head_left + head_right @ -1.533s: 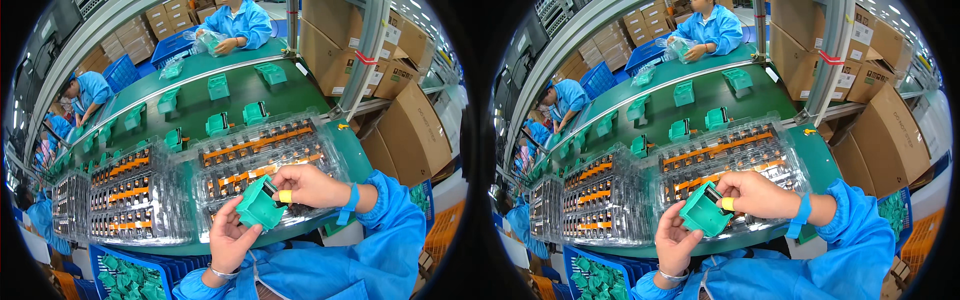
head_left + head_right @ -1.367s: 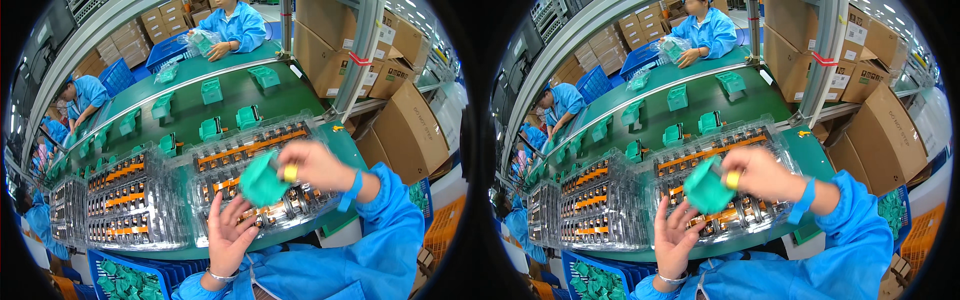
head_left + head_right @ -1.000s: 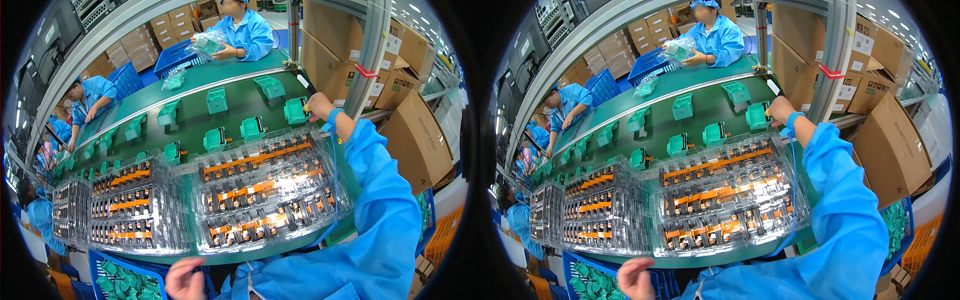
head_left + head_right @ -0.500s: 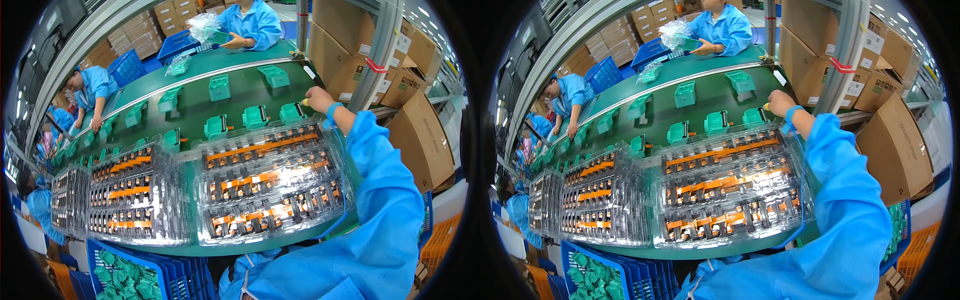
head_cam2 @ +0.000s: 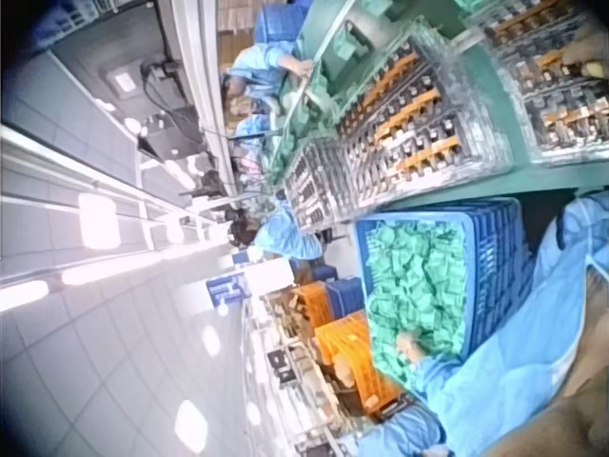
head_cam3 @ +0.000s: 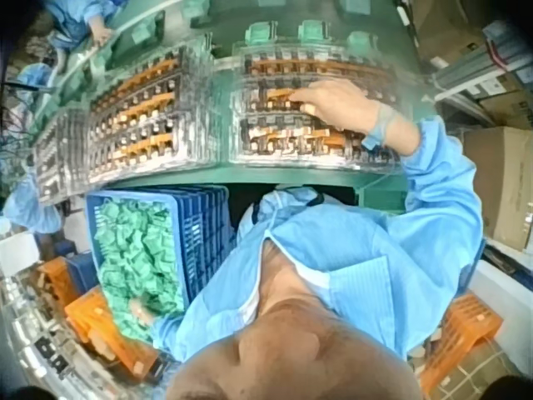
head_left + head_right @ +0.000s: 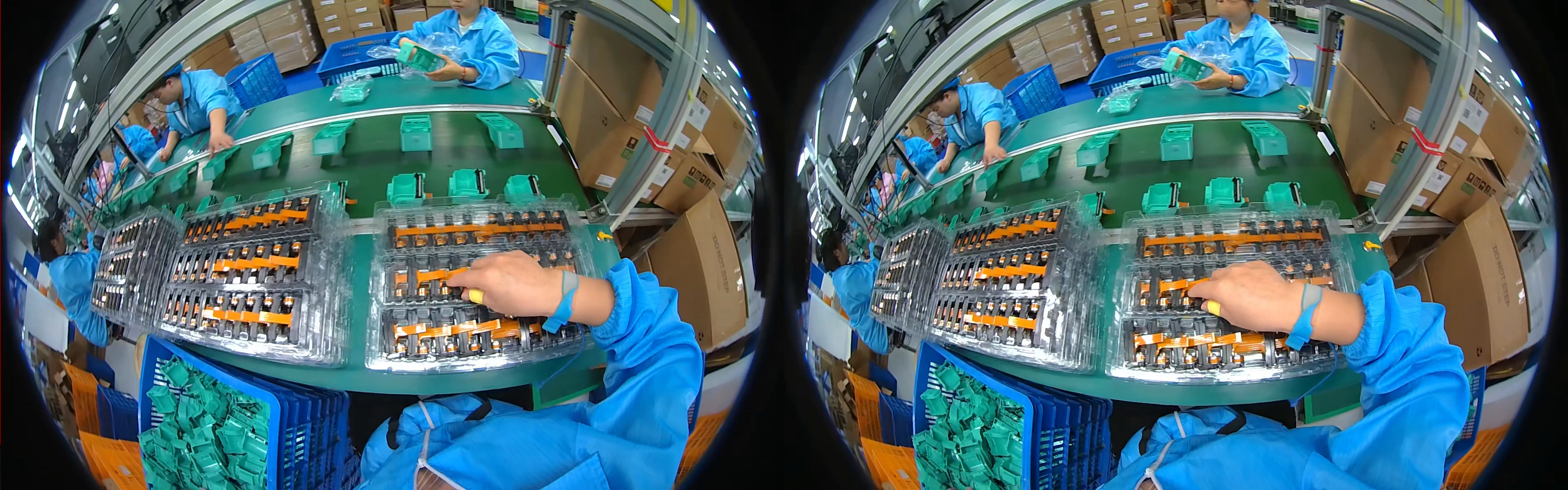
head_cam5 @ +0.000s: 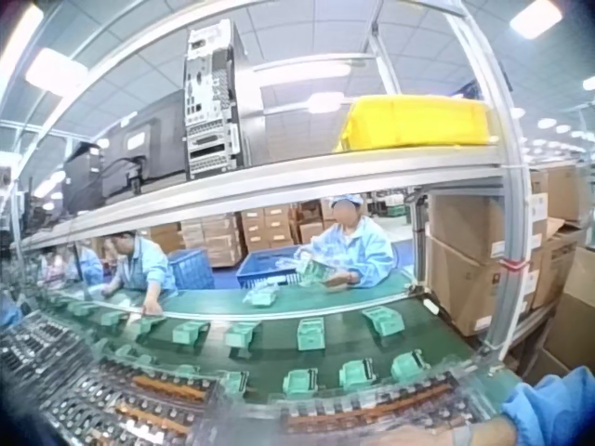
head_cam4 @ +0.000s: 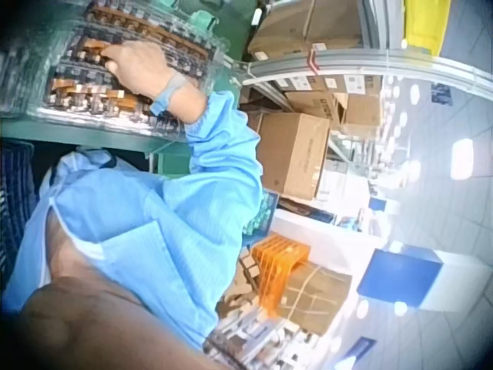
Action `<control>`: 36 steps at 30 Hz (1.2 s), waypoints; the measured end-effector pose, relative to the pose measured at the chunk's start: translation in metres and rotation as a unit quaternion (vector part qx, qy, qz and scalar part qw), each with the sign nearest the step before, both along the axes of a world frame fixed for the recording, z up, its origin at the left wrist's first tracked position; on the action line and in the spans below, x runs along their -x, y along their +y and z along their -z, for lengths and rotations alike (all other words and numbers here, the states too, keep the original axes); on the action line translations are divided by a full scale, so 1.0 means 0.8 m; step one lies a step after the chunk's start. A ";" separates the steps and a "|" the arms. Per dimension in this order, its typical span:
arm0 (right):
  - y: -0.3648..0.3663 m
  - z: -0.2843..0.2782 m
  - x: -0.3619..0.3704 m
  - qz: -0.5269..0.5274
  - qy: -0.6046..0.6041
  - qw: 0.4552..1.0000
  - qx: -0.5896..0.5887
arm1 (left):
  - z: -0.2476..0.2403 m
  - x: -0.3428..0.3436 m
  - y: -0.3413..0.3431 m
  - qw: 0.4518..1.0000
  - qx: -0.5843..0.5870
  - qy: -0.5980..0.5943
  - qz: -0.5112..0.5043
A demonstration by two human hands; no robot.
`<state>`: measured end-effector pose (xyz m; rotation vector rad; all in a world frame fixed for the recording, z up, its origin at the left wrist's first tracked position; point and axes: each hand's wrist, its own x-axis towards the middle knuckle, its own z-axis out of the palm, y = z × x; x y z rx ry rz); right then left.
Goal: The person assembles electronic components into a green plastic housing by hand.
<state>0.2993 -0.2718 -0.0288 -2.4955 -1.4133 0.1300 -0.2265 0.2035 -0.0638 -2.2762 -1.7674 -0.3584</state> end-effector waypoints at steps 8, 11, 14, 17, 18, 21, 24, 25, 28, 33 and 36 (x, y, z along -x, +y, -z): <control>0.014 -0.003 -0.001 0.059 0.140 0.986 -0.074 | 0.005 0.015 0.018 0.994 0.068 0.058 -0.061; 0.010 -0.016 -0.003 0.055 0.129 0.988 -0.070 | 0.001 0.035 0.029 0.988 0.091 0.082 -0.092; -0.001 -0.014 -0.008 0.072 0.166 0.980 -0.081 | -0.011 0.068 0.027 0.979 0.113 0.100 -0.134; -0.020 0.008 -0.018 0.108 0.211 0.957 -0.165 | -0.025 0.057 0.012 0.943 0.044 -0.313 0.099; -0.020 0.007 -0.017 0.115 0.285 0.930 -0.201 | -0.053 0.001 -0.019 0.883 0.112 -0.442 0.107; -0.018 -0.009 -0.011 0.180 0.366 0.880 -0.244 | -0.083 -0.108 -0.105 0.638 0.244 -0.695 0.225; -0.029 -0.016 -0.009 0.226 0.399 0.836 -0.302 | -0.084 -0.198 -0.167 0.461 0.392 -0.715 0.349; -0.032 -0.017 -0.010 0.225 0.400 0.835 -0.304 | -0.071 -0.210 -0.184 0.404 0.434 -0.744 0.307; -0.037 -0.025 -0.009 0.227 0.430 0.808 -0.333 | -0.069 -0.277 -0.237 0.285 0.574 -0.704 0.305; -0.048 -0.046 0.007 0.225 0.439 0.775 -0.396 | -0.055 -0.352 -0.285 0.224 0.684 -0.614 0.323; -0.049 -0.057 0.021 0.190 0.483 0.725 -0.452 | -0.033 -0.390 -0.306 0.135 0.760 -0.541 0.335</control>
